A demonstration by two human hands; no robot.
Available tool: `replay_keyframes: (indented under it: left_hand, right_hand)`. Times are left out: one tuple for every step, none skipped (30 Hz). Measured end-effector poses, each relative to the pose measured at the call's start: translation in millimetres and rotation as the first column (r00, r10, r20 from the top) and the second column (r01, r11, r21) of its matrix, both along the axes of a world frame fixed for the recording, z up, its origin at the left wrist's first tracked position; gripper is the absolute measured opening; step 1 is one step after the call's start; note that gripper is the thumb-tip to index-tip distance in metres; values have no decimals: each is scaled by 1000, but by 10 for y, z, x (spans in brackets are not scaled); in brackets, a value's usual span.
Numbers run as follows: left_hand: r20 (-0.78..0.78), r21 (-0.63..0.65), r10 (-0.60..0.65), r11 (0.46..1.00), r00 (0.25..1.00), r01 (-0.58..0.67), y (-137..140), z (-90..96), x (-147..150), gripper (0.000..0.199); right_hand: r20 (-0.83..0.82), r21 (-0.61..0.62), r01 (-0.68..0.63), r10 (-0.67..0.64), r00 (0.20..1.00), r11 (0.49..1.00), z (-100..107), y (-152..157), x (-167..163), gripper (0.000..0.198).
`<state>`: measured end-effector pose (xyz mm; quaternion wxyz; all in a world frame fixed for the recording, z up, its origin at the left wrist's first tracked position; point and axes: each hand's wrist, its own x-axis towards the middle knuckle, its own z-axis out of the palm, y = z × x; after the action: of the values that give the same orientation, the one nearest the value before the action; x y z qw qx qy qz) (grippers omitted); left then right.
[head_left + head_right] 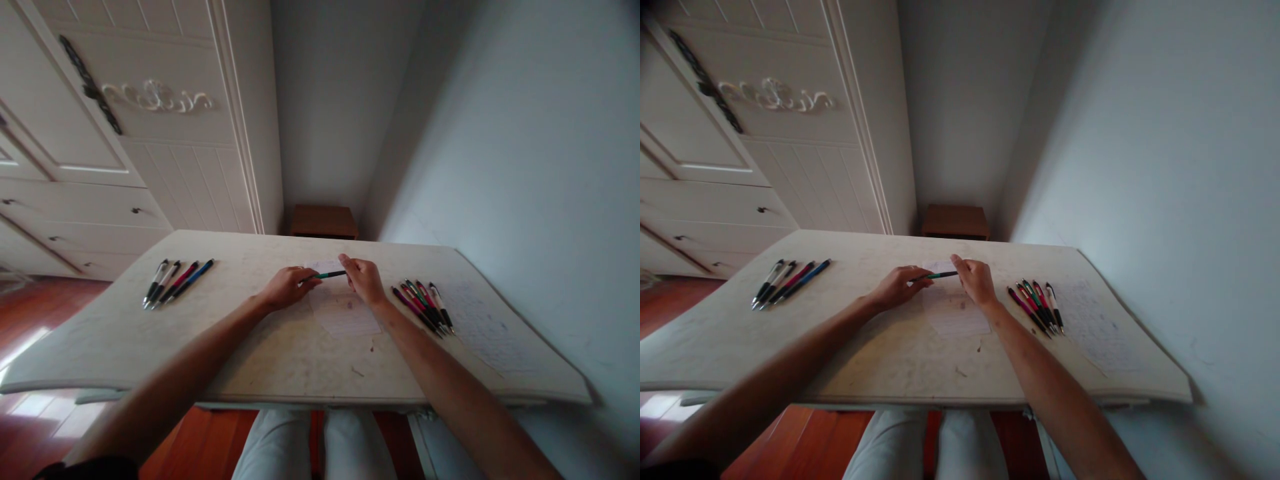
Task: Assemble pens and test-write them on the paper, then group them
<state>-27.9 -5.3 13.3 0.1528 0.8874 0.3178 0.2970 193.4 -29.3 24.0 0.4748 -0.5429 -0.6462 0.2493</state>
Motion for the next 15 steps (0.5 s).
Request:
replay_keyframes:
  left_hand:
    - [31, 28, 4, 1000, 1000, -5, 18, -29, 2, 28]
    - [79, 58, 5, 998, 997, -10, 36, -55, 5, 27]
    - [138, 88, 4, 996, 990, -17, 50, -74, 8, 25]
    - [200, 113, -1, 993, 980, -22, 61, -86, 11, 24]
    - [258, 135, -15, 991, 966, -21, 68, -89, 15, 23]
    - [308, 154, -30, 988, 951, -19, 71, -86, 19, 21]
    - [346, 170, -41, 985, 937, -20, 70, -78, 23, 20]
    - [371, 184, -47, 983, 927, -24, 67, -68, 28, 19]
    - [386, 199, -46, 979, 921, -35, 61, -57, 32, 18]
    - [387, 212, -39, 976, 921, -48, 55, -46, 36, 16]
    - [376, 224, -27, 973, 926, -62, 47, -38, 39, 15]
    - [353, 233, -16, 970, 935, -71, 38, -31, 41, 13]
    - [322, 240, -7, 968, 947, -75, 28, -25, 42, 13]
    - [285, 241, 2, 968, 959, -73, 17, -18, 42, 13]
    - [246, 238, 12, 969, 969, -72, 5, -11, 41, 15]
  right_hand:
    - [22, -8, 7, -7, 1000, 1000, 0, -2, -1, 65]
    - [40, -20, 16, -15, 999, 1000, 0, -2, -3, 66]
    - [55, -32, 23, -22, 998, 999, -1, -1, -6, 67]
    - [66, -44, 27, -25, 998, 999, -1, 0, -11, 68]
    - [73, -56, 29, -25, 997, 998, 0, 0, -17, 69]
    - [76, -67, 27, -22, 997, 997, 1, -2, -25, 69]
    - [73, -79, 23, -18, 997, 997, 4, -6, -34, 69]
    - [66, -91, 19, -13, 998, 996, 9, -11, -43, 69]
    - [54, -105, 16, -10, 999, 994, 15, -18, -52, 69]
    - [38, -119, 14, -9, 999, 993, 21, -25, -59, 69]
    - [19, -131, 12, -9, 1000, 991, 28, -32, -63, 69]
    - [-1, -142, 9, -9, 1000, 990, 35, -37, -65, 69]
    - [-21, -150, 7, -10, 1000, 989, 39, -40, -64, 69]
    - [-40, -154, 4, -10, 999, 988, 42, -42, -61, 68]
    - [-55, -155, -6, -3, 998, 988, 41, -42, -57, 69]
